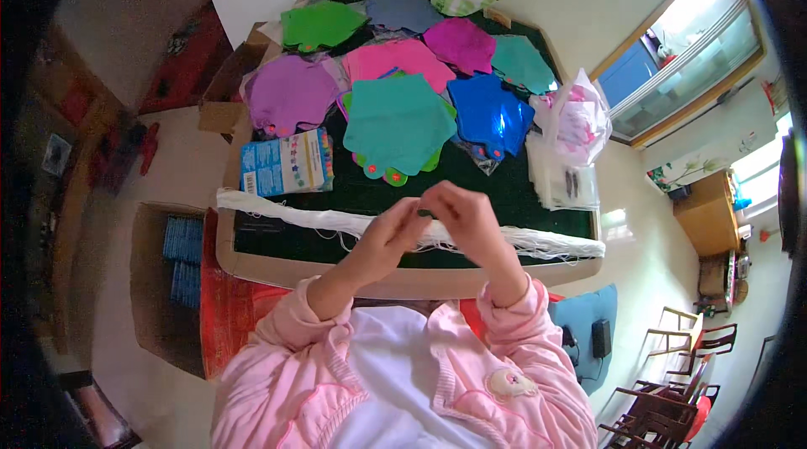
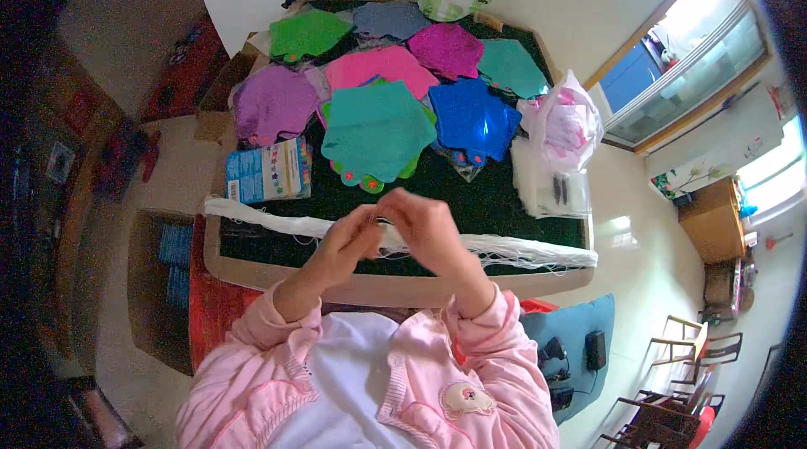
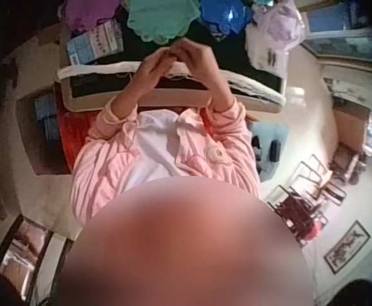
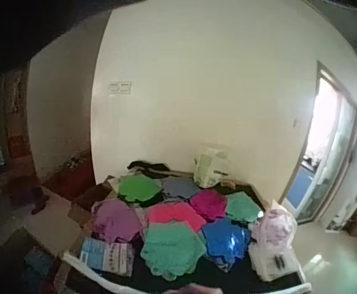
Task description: Untying and handling a bundle of white string or yarn over a workspace.
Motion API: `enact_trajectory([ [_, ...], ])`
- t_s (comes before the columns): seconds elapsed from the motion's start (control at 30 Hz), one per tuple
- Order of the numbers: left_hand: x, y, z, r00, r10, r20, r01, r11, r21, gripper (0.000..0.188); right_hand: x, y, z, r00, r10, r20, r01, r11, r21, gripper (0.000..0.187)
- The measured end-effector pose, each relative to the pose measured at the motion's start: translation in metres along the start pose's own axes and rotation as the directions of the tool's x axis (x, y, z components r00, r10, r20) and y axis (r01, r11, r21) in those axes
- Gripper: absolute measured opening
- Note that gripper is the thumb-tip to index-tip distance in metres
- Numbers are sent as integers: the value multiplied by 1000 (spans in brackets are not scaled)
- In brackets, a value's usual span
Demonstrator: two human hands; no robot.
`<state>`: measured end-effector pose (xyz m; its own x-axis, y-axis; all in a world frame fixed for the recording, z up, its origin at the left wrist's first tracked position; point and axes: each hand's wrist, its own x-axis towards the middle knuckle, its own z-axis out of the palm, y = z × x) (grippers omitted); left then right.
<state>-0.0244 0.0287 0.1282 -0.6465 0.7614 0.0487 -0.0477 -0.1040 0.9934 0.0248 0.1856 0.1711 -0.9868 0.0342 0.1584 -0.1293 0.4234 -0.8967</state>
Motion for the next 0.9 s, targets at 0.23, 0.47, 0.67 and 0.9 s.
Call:
enact_trajectory([
  [0.23, -2, 1, -14, 988, -149, -48, 106, 859, -500, 30, -10, 99, 20, 978, 41, -204, -70, 988, -137, 7],
  [0.47, 11, -23, -14, 971, -42, -237, -35, 949, -313, 29, -50, 67, 61, 992, 21, 127, 12, 969, -247, 16],
  [0.67, 8, -37, -13, 986, -52, -157, 37, 994, -99, 29, -46, 32, 36, 981, -75, 178, 126, 946, -298, 23],
  [0.9, -1, -32, -4, 998, 4, 57, 4, 990, -141, 31, -15, 24, 5, 982, -185, -39, 176, 970, -170, 17],
])
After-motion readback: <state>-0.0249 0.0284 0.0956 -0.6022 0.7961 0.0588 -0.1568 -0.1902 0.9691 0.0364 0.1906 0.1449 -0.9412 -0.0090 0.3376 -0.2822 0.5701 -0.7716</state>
